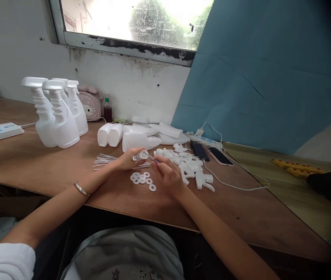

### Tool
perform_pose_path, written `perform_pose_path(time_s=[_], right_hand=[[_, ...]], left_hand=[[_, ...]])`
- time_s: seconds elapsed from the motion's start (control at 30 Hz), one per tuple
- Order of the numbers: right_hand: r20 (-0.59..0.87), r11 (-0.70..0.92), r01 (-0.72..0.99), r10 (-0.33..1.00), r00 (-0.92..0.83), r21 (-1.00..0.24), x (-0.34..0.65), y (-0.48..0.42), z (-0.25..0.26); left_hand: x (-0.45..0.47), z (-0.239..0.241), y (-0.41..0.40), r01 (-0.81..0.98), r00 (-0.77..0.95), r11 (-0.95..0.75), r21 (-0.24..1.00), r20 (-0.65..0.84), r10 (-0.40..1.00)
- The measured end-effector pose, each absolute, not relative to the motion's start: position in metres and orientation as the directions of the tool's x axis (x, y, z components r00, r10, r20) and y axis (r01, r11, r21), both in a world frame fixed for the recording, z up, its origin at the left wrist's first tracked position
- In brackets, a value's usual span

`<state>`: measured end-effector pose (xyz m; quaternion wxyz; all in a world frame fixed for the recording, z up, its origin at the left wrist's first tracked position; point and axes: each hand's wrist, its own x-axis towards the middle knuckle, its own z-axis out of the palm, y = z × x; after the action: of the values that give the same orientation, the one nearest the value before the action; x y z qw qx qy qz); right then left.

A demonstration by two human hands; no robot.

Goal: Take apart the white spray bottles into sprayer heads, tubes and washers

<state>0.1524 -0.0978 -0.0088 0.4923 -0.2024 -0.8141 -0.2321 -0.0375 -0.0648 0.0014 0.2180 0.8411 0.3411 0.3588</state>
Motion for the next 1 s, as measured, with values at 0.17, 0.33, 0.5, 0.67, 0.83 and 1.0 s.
perform_pose_path(time_s=[0.17, 0.33, 0.5, 0.67, 0.83, 1.0], right_hand=[[0.887, 0.829, 0.540, 0.132, -0.443, 0.146, 0.153, -0.099, -0.011], [0.885, 0.860, 0.510, 0.245, -0.395, -0.010, 0.152, -0.100, -0.010], [0.878, 0.814, 0.474, 0.453, -0.156, -0.335, 0.156, -0.095, 0.000], [0.699, 0.695, 0.132, 0.715, -0.021, -0.707, 0.156, -0.089, 0.007], [0.649, 0.649, 0.009, 0.761, -0.005, -0.761, 0.157, -0.085, 0.008], [0.636, 0.639, 0.025, 0.768, -0.077, -0.769, 0.162, -0.082, 0.010]], left_hand=[[-0.038, 0.000, -0.067, 0.467, 0.529, -0.686, 0.558, 0.446, 0.722], [-0.039, 0.003, -0.069, 0.515, 0.557, -0.705, 0.488, 0.435, 0.707], [-0.043, 0.005, -0.066, 0.549, 0.574, -0.715, 0.433, 0.427, 0.699], [-0.047, 0.006, -0.062, 0.575, 0.580, -0.708, 0.411, 0.405, 0.707], [-0.049, 0.009, -0.062, 0.614, 0.604, -0.703, 0.360, 0.359, 0.712], [-0.050, 0.014, -0.064, 0.653, 0.632, -0.702, 0.284, 0.307, 0.712]])
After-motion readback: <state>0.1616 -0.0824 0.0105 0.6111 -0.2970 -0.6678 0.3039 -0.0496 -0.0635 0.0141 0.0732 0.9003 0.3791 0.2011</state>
